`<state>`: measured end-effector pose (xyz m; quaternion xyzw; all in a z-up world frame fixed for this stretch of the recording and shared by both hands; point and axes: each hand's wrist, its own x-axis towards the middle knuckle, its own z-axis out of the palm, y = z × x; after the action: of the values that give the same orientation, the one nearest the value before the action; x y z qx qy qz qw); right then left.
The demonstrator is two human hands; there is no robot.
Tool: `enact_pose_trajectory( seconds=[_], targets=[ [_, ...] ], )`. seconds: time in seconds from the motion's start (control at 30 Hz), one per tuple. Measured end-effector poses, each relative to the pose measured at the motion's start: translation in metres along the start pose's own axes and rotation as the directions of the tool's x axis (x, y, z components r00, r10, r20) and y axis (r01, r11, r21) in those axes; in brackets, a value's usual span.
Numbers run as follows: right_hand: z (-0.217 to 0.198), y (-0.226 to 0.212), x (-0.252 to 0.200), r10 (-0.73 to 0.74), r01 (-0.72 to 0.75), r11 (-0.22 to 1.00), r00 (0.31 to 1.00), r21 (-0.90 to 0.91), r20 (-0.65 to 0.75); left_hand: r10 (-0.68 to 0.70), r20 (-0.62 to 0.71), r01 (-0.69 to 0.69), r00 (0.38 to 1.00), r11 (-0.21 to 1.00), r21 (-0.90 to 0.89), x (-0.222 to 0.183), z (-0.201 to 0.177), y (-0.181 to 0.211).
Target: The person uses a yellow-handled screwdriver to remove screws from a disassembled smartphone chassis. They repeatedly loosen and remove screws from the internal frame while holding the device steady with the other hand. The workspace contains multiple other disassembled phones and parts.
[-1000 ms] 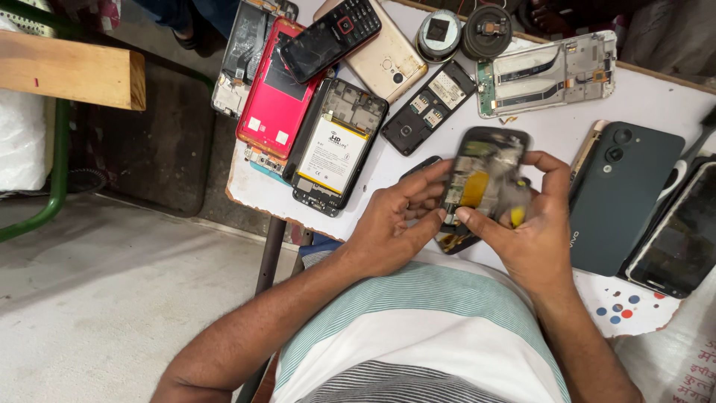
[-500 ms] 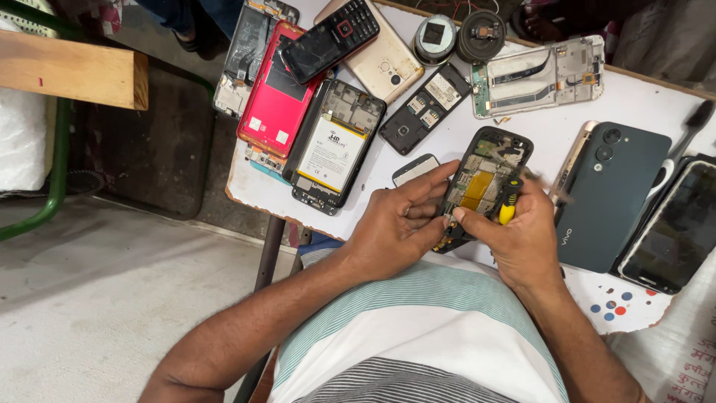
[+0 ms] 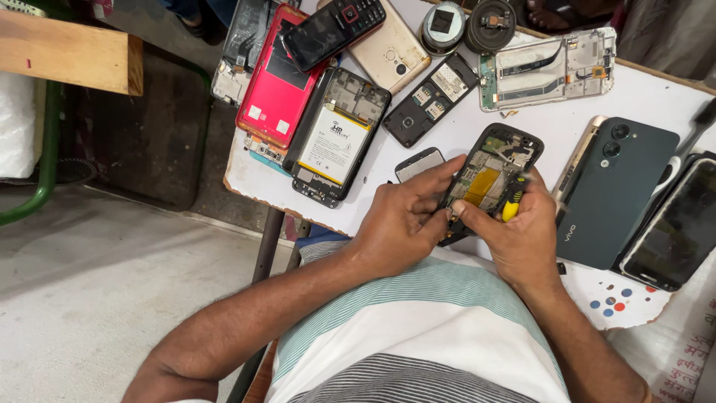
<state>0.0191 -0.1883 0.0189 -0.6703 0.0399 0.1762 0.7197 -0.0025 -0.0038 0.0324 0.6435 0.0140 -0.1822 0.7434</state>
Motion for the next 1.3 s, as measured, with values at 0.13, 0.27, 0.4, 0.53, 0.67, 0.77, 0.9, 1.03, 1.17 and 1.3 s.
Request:
enact_pose_trajectory(
  seconds=[0.13,0.27,0.4,0.53,0.67,0.77,0.9,1.03,1.17,1.3],
  targets=[
    [0.000,-0.002,0.003,0.029,-0.030,0.998,0.999,0.059,0.018,-0.003,-0.012,0.001,1.000,0.992,-0.128,0.005,-0.003,-0.006],
    [-0.006,-0.003,0.002,0.099,-0.101,0.990,0.995,0.098,0.029,-0.050,0.005,0.050,0.999,0.983,-0.176,0.004,-0.005,-0.014],
    [-0.007,0.004,0.002,0.072,-0.075,0.989,0.997,0.131,0.025,0.012,-0.029,-0.017,1.000,0.986,-0.167,0.008,-0.008,-0.025],
    [-0.012,0.012,0.001,0.111,-0.099,0.970,0.993,0.222,-0.046,-0.021,-0.081,0.007,0.996,0.986,-0.166,0.011,-0.007,-0.027],
    [-0.016,0.016,0.000,0.125,-0.102,0.966,0.989,0.238,-0.084,-0.074,-0.085,0.062,0.994,0.989,-0.133,0.013,-0.003,-0.021],
    [-0.015,0.014,0.001,0.114,-0.088,0.968,0.989,0.237,-0.098,-0.126,-0.067,0.119,0.990,0.989,-0.093,0.012,-0.001,-0.016],
    [-0.010,0.009,0.001,0.122,-0.093,0.971,0.985,0.222,-0.122,-0.112,-0.052,0.103,0.992,0.984,-0.147,0.010,0.002,-0.011],
    [-0.006,0.002,0.000,0.056,-0.044,0.984,0.996,0.176,-0.064,-0.008,-0.058,0.003,0.998,0.997,-0.077,0.005,0.002,-0.005],
    [-0.002,0.000,-0.001,0.056,-0.046,0.993,0.994,0.107,-0.092,0.032,-0.063,-0.029,0.997,0.999,0.044,0.000,0.003,0.001],
    [-0.003,0.000,-0.002,0.047,-0.042,0.997,0.995,0.060,-0.092,0.094,-0.060,-0.087,0.994,0.989,0.122,-0.003,0.005,0.003]
  ],
)
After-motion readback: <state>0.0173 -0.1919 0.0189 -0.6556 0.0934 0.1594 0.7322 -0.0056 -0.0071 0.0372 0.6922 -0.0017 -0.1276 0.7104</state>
